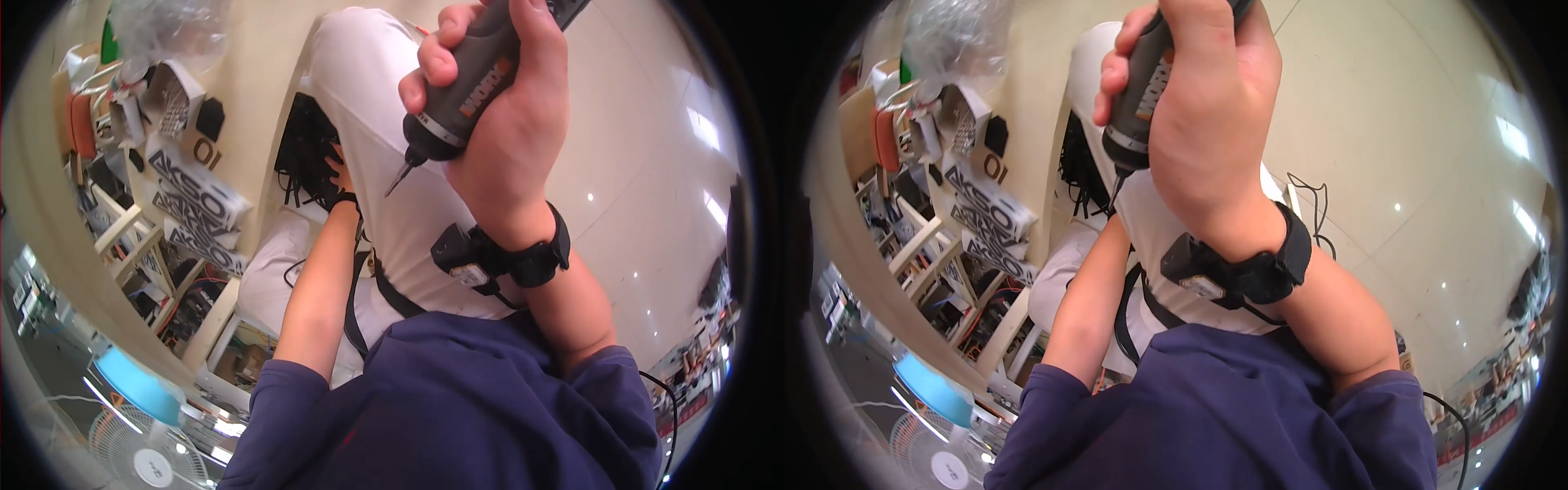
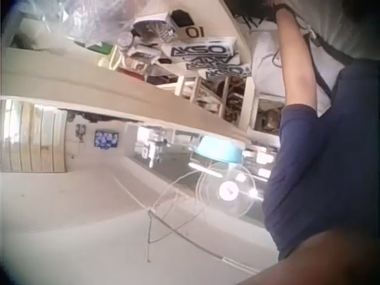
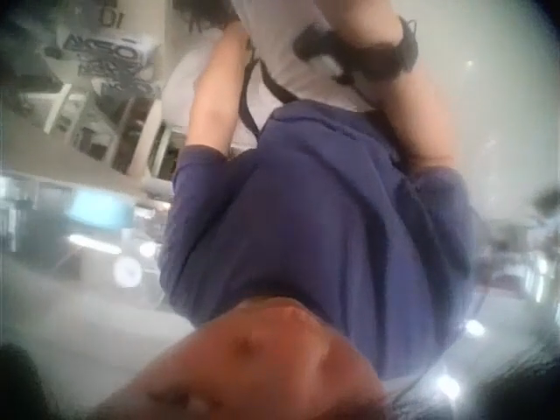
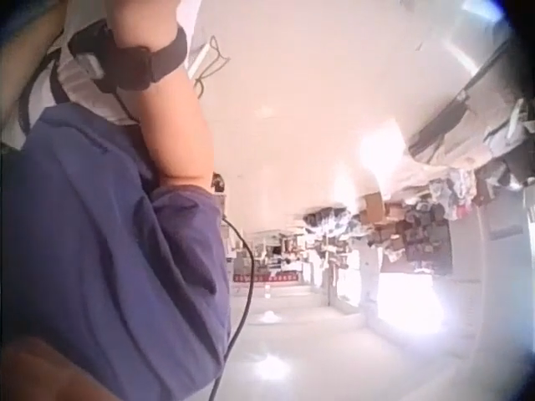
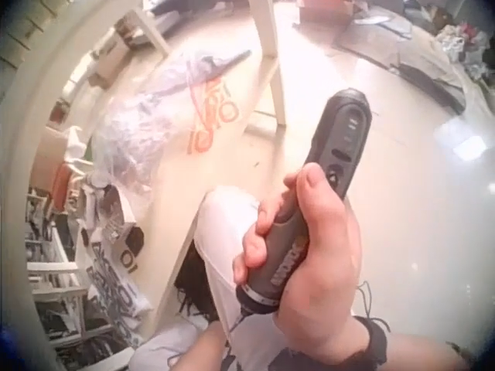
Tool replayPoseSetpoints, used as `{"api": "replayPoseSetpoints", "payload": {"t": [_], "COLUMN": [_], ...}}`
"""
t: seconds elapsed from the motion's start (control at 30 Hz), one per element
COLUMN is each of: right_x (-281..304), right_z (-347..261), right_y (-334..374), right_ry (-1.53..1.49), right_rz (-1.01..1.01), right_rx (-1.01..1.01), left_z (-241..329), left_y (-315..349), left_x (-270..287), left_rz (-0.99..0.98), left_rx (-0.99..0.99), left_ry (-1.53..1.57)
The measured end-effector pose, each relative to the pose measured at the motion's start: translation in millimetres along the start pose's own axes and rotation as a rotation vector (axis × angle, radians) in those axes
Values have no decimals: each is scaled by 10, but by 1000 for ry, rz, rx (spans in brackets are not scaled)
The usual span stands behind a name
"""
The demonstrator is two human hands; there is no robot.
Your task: Assembling small plastic and rubber components using an electric screwdriver.
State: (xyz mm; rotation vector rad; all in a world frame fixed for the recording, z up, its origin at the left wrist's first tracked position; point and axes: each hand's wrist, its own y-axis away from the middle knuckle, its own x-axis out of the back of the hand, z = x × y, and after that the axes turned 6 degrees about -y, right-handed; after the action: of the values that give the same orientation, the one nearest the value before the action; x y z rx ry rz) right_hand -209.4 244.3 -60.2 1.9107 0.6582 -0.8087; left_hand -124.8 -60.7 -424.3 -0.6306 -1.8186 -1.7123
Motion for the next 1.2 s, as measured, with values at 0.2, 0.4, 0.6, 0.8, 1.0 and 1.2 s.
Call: {"api": "replayPoseSetpoints", "payload": {"t": [0.2,0.4,0.6,0.8,1.0,1.2], "right_x": [354,334,208,170,67,23], "right_z": [72,52,-35,121,160,209], "right_y": [-220,-310,-146,6,121,268], "right_ry": [-95,123,194,279,311,313], "right_rz": [-221,-338,-393,-356,-444,-511], "right_rx": [56,98,106,107,118,57], "left_z": [-257,-979,326,-75,-317,-958], "left_y": [-278,-483,664,412,-14,-575], "left_x": [477,1006,434,-29,77,737], "left_rz": [21,272,387,354,656,683], "left_rx": [206,137,-415,-638,-407,-90], "left_ry": [-375,-20,-245,-381,-388,396]}}
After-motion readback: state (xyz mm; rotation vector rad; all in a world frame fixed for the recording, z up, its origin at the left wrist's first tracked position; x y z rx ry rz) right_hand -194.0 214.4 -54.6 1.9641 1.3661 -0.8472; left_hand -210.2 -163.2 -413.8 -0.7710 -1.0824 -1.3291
